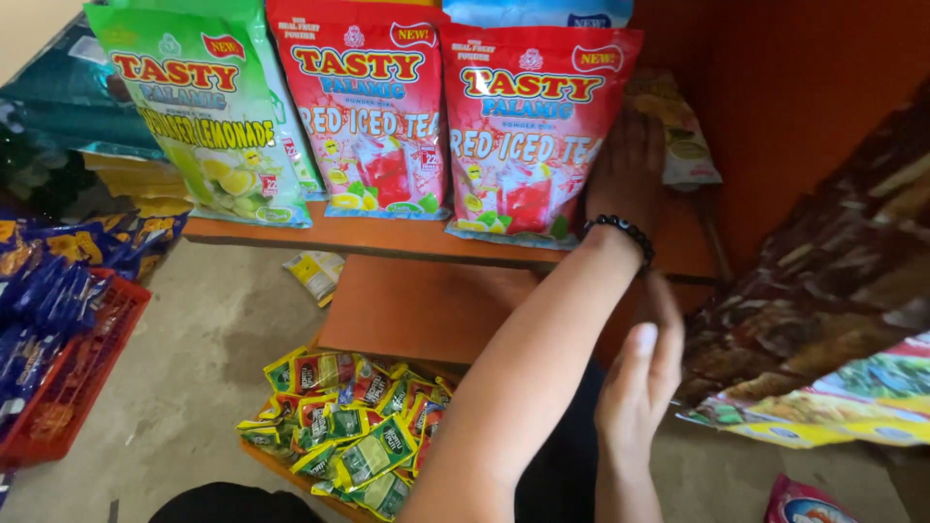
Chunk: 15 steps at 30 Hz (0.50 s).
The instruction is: Stocking shelves with various beverage and food seasoning packets from a crate.
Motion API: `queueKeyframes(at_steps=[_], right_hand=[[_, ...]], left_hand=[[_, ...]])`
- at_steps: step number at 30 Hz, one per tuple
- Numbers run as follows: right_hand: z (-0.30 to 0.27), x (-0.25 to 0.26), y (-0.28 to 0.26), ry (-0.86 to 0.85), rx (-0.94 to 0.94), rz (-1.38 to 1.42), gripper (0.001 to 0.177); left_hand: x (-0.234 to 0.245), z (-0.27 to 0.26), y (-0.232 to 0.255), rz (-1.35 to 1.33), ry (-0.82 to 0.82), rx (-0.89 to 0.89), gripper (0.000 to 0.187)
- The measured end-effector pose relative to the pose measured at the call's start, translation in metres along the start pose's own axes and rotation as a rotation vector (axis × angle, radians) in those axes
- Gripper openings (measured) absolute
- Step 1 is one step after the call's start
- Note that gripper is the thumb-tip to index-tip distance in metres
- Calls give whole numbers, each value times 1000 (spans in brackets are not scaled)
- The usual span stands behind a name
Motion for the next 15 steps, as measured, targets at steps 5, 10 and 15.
queueKeyframes(at_steps=[5, 10, 15], right_hand=[[-39, 15, 14, -76, -93, 169, 45], [-86, 44, 59, 18, -174, 298, 34], [-113, 36, 83, -123, -226, 110, 31]], left_hand=[[53, -42, 3, -70, 114, -51, 69], [186, -155, -45, -446, 167, -61, 58], [285, -250, -97, -853, 175, 135, 43]])
Point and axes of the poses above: each hand's wrist, its own z-axis towards the middle knuckle, its own x-axis out of the back of the hand, y = z × x, the point moved 4 cm from there along z, towards the middle knuckle, and after that the axes turned 8 degrees about y, right-handed, at the moved point
